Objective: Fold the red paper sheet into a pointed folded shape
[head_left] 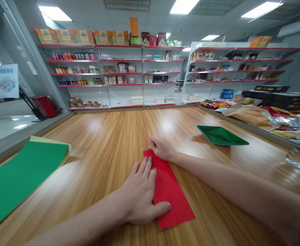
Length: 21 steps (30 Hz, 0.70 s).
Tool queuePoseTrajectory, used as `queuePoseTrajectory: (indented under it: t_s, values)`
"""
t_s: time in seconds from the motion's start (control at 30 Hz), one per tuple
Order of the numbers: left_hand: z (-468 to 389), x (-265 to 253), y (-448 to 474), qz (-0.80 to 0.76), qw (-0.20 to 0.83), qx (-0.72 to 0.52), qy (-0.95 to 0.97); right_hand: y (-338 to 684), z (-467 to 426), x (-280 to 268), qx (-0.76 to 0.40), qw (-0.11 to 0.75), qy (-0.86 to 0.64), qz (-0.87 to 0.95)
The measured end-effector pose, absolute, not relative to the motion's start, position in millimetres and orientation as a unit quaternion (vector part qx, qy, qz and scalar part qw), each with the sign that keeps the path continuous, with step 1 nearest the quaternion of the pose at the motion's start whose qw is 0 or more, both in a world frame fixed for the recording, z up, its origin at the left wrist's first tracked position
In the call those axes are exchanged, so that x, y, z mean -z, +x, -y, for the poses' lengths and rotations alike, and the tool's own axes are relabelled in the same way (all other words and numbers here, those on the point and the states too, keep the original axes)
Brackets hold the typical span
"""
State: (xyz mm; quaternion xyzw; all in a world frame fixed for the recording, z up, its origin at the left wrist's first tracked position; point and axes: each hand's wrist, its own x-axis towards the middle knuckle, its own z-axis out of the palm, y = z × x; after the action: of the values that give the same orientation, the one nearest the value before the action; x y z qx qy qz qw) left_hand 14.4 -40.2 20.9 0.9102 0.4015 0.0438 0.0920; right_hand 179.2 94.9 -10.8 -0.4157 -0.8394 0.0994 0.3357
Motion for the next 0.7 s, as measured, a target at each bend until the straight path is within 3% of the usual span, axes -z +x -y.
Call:
queuePoseTrajectory:
  t_s: [0.37,0.7]
  values:
    - [40,-19,14,-0.400,0.113,-0.026,0.909,217,-13,5,-0.147,0.278,-0.321,0.893]
    - [38,-19,13,-0.396,0.118,-0.011,0.910,216,-9,3,-0.192,0.277,-0.311,0.889]
